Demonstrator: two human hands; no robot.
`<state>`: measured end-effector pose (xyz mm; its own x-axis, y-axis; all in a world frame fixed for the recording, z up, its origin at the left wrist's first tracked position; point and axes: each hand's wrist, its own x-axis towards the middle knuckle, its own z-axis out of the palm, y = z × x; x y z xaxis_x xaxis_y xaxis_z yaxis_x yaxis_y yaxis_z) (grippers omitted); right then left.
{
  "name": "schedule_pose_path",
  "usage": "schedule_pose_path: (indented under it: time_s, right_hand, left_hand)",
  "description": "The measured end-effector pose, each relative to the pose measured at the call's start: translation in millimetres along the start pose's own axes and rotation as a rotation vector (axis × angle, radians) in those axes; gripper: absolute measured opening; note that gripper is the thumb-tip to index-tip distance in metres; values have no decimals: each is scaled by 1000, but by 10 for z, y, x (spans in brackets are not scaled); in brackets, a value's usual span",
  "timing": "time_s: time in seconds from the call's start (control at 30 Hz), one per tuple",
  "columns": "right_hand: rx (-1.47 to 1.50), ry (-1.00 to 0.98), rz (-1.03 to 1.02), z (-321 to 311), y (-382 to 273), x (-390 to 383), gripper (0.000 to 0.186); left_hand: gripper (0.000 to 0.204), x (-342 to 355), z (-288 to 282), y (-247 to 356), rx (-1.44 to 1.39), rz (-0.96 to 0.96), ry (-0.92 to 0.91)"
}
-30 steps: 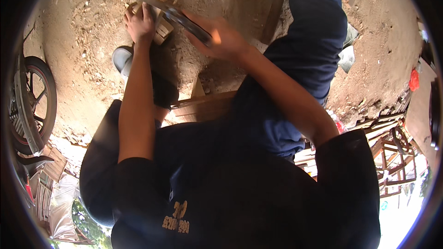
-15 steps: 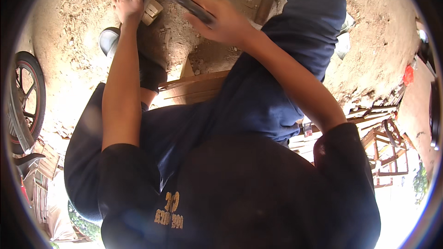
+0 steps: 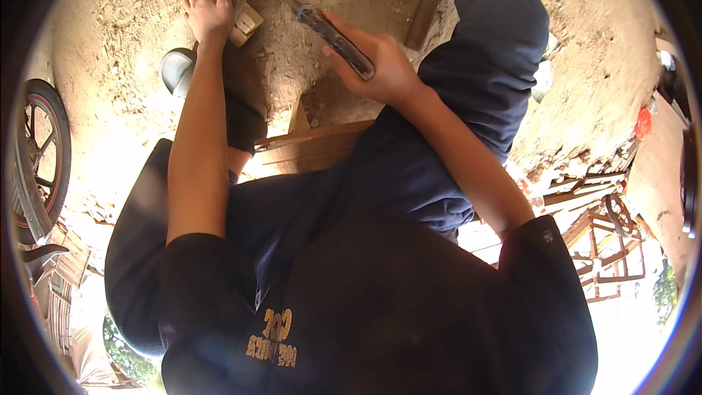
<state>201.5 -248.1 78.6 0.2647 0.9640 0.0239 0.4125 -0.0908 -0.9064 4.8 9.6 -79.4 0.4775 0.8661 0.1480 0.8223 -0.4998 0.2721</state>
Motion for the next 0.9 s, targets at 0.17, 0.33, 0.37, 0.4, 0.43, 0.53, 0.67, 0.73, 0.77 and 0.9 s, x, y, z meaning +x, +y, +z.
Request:
schedule_pose_path:
  time_s: [0.17, 0.33, 0.37, 0.4, 0.43, 0.53, 0.67, 0.73, 0.77, 0.9]
  right_hand:
    - [-244, -84, 43, 317, -98, 400, 60]
    - [6, 27, -19, -1, 34, -48, 59]
    - [37, 26, -12, -58, 61, -62, 59]
    - [-41, -25, 6, 10, 21, 77, 58]
    - [-120, -77, 24, 158, -20, 296, 58]
    - [-193, -44, 38, 215, -70, 315, 56]
    - [-21, -9, 98, -45, -224, -57, 53]
    - [-2, -86, 158, -61, -238, -7, 55]
    - [2, -120, 182, -94, -236, 44, 56]
    - [17, -145, 276, -224, -318, 99, 52]
  left_hand:
    - [57, 12, -18, 99, 145, 122, -34]
    - [56, -10, -151, 151, 80, -74, -27]
    - [55, 19, -158, 245, 57, -89, -56]
    - [55, 30, -101, 135, 57, -54, -49]
    - [54, 57, -37, -13, 56, -18, -42]
    - [46, 34, -197, 272, -38, -52, 18]
    - [37, -14, -429, 498, -410, -142, 239]
    - [35, -4, -357, 401, -332, -74, 307]
    - [34, 6, -359, 437, -309, -69, 322]
    - [30, 1, -284, 444, -193, -69, 302]
